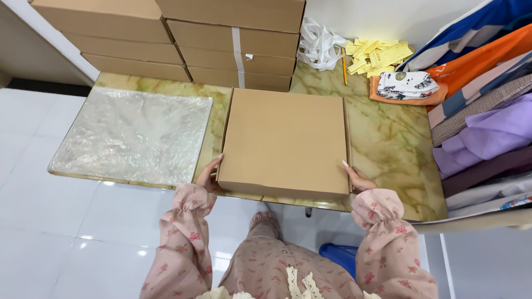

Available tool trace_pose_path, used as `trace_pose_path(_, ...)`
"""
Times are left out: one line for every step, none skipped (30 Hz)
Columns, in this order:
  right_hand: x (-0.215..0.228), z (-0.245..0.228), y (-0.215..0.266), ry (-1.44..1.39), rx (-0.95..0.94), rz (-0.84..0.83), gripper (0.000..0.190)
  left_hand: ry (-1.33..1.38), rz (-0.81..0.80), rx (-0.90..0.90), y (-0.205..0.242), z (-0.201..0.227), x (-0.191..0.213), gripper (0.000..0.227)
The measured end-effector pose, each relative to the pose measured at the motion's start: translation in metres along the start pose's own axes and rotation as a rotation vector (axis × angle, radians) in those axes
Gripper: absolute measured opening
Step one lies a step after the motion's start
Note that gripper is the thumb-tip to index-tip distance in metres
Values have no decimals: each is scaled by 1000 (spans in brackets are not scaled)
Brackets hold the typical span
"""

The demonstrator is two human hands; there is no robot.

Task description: The person opens a cardboard box, removes a plastic-wrapped item, and places it on a table. They then wrap the item in bubble wrap and place it back into the box. The person closes the box and ties it with a white ribbon. They repeat the process with another box, removing a wrapped item, wrapping it in bubble wrap, and placing it back inside.

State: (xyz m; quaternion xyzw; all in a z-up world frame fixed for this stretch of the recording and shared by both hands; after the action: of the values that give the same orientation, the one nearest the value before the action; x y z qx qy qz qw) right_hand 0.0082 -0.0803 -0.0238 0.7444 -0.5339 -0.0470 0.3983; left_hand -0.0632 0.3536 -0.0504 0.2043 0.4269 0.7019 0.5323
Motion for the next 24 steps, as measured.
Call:
trace_pose_path(-10, 4, -1, 4, 2, -1, 100, 4, 0, -2, -25, -14, 14, 111)
trace_pose_path(-18, 8, -2, -158, -1, 51, 96, 119, -52, -1, -50, -27, 26, 102)
trace_pose_path(-26, 13, -2, -320, -5, 103, 92, 234, -105, -1, -75, -40, 38, 93)
trace_pose_path(-25, 37, -28, -319, -5, 103, 92, 235, -105, -1, -66, -44, 33, 93)
trace_pose_path(-23, 61, -54, -511, 2, 146, 91, 308, -136, -64, -56, -45, 27, 90)
trace_pose_path(-19, 84, -79, -705, 12, 191, 90, 379, -169, -128, -46, -43, 21, 88)
trace_pose_path(-29, 32, -35, -705, 13, 193, 90, 379, -171, -129, -42, -49, 14, 88)
trace_pose_path(-39, -16, 18, -801, 10, 205, 103, 404, -167, -183, -39, -50, 9, 87)
trace_pose_path(-46, -51, 84, -896, 8, 216, 117, 430, -163, -237, -36, -52, 3, 87)
trace_pose_path(-45, -27, 67, -899, 10, 220, 117, 427, -166, -238, -27, -50, -3, 87)
trace_pose_path(-43, -5, 50, -946, 55, 228, 111, 403, -177, -227, -19, -49, -10, 92)
trace_pose_path(-42, 17, 34, -992, 99, 237, 106, 378, -187, -215, -10, -49, -16, 97)
trace_pose_path(-44, 26, 25, -995, 99, 241, 106, 374, -190, -214, -7, -45, -19, 97)
trace_pose_path(-44, 36, 17, -981, 118, 267, 98, 361, -135, -217, -3, -44, -20, 93)
trace_pose_path(-44, 45, 10, -967, 137, 293, 90, 348, -80, -221, 1, -42, -20, 90)
trace_pose_path(-46, 52, 4, -964, 137, 294, 90, 350, -81, -220, -3, -43, -20, 90)
trace_pose_path(-47, 61, -2, -935, 122, 336, 105, 348, -9, -231, -7, -44, -15, 88)
trace_pose_path(-51, 70, -9, -909, 105, 372, 120, 342, 68, -242, -9, -45, -7, 87)
trace_pose_path(-53, 77, -18, -910, 103, 368, 120, 342, 72, -242, -22, -51, 0, 87)
trace_pose_path(-55, 87, -26, -839, 64, 401, 125, 283, 174, -222, -35, -59, 11, 94)
trace_pose_path(-57, 97, -34, -768, 25, 433, 130, 224, 276, -202, -47, -67, 23, 101)
trace_pose_path(-57, 99, -34, -773, 27, 435, 130, 219, 274, -204, -45, -67, 25, 101)
trace_pose_path(-57, 102, -32, -653, -2, 450, 123, 114, 277, -178, -44, -67, 25, 101)
trace_pose_path(-58, 106, -30, -537, -33, 465, 117, 4, 280, -150, -42, -67, 28, 101)
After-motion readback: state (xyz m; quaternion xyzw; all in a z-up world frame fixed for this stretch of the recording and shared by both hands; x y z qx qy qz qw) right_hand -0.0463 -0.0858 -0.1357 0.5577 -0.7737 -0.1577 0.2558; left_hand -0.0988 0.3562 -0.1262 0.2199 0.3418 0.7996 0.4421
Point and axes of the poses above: each hand's wrist, its own y-axis away from the middle knuckle, its own x-axis out of the back of the hand, z = x × y, the point moved 5 cm from there along -y, towards the middle knuckle, and after that the axes turned 5 degrees about x, right-handed, at the moved point
